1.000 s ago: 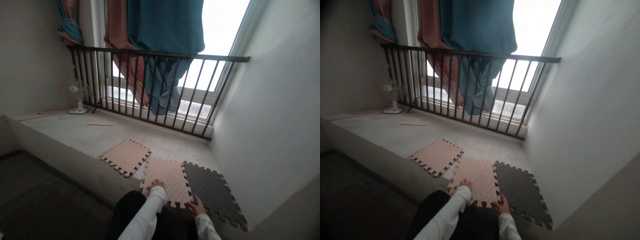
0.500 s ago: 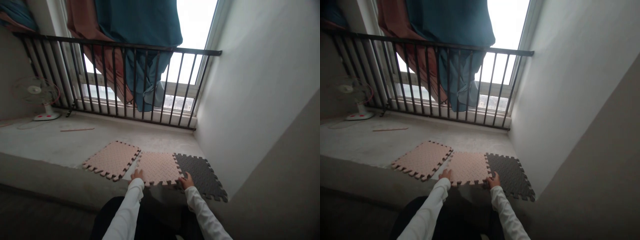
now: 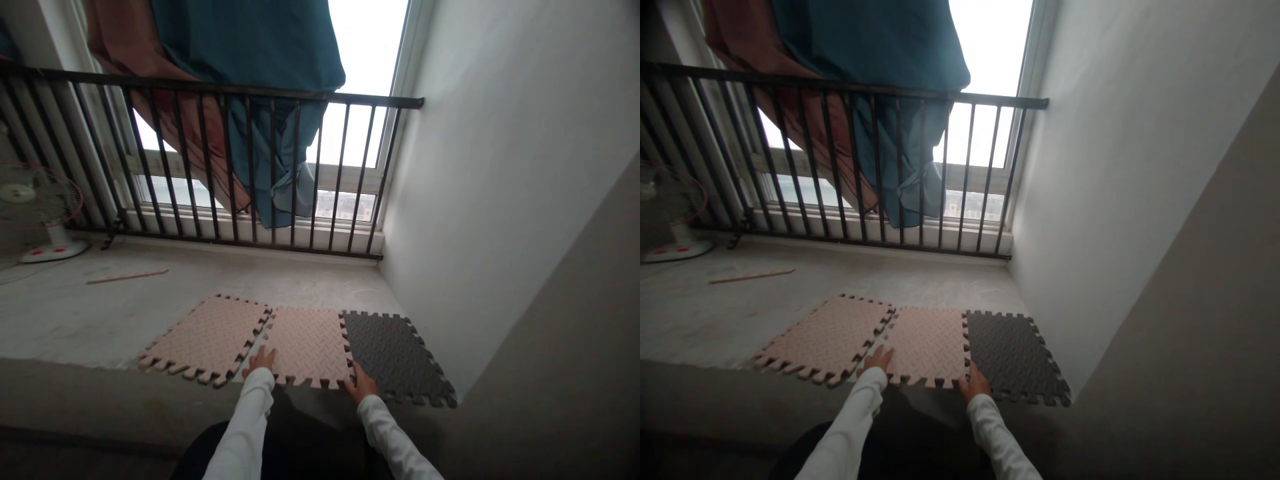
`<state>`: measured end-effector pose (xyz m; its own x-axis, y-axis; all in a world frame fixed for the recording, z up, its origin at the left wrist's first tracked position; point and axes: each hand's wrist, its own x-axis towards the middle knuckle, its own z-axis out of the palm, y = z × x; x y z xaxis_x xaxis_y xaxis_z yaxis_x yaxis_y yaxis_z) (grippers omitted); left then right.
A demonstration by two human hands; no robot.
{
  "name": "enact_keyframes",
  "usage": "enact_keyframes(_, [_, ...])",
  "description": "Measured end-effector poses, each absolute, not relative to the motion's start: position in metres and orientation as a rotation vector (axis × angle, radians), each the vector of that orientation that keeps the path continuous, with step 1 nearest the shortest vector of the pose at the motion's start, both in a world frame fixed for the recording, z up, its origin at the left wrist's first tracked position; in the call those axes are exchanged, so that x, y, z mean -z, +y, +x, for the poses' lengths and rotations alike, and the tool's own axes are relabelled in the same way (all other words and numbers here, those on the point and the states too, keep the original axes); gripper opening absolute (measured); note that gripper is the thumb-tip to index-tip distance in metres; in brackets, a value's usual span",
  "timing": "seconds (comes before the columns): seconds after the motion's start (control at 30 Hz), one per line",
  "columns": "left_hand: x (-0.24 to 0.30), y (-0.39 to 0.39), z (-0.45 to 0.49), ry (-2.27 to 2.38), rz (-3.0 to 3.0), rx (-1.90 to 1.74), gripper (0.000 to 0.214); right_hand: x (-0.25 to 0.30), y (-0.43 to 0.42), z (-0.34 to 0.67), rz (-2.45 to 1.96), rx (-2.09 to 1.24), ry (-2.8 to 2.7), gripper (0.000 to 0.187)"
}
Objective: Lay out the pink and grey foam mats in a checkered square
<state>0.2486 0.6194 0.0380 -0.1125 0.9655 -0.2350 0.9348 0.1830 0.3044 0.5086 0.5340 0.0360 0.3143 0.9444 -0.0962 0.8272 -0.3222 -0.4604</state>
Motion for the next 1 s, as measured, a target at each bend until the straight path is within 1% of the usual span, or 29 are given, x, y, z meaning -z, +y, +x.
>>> enact_keyframes(0.07, [-0.038, 0.619, 0.250, 2.051, 1.834, -0.021, 0.071, -0.041, 0.529, 0.509, -2.301, -0.507, -1.638, 0.044])
enact_keyframes(0.13, [-0.038, 0.617, 0.253, 2.031, 1.862, 0.063, 0.078, -0.047, 0.526, 0.509, -2.355, -0.494, -1.682, 0.045])
enact_keyframes(0.33, [-0.042, 0.612, 0.257, 2.110, 1.748, 0.069, 0.067, -0.056, 0.526, 0.501, -2.480, -0.433, -1.786, 0.045])
enact_keyframes(0.6, [-0.043, 0.612, 0.258, 2.170, 1.669, -0.072, 0.063, -0.052, 0.527, 0.498, -2.529, -0.347, -1.888, 0.043])
enact_keyframes(0.77, [-0.052, 0.612, 0.255, 2.136, 1.655, 0.016, 0.061, -0.047, 0.530, 0.497, -2.537, -0.298, -1.936, 0.043])
enact_keyframes(1.0, [-0.062, 0.612, 0.251, 2.100, 1.782, -0.004, 0.065, -0.051, 0.531, 0.492, -2.542, -0.224, -1.990, 0.044])
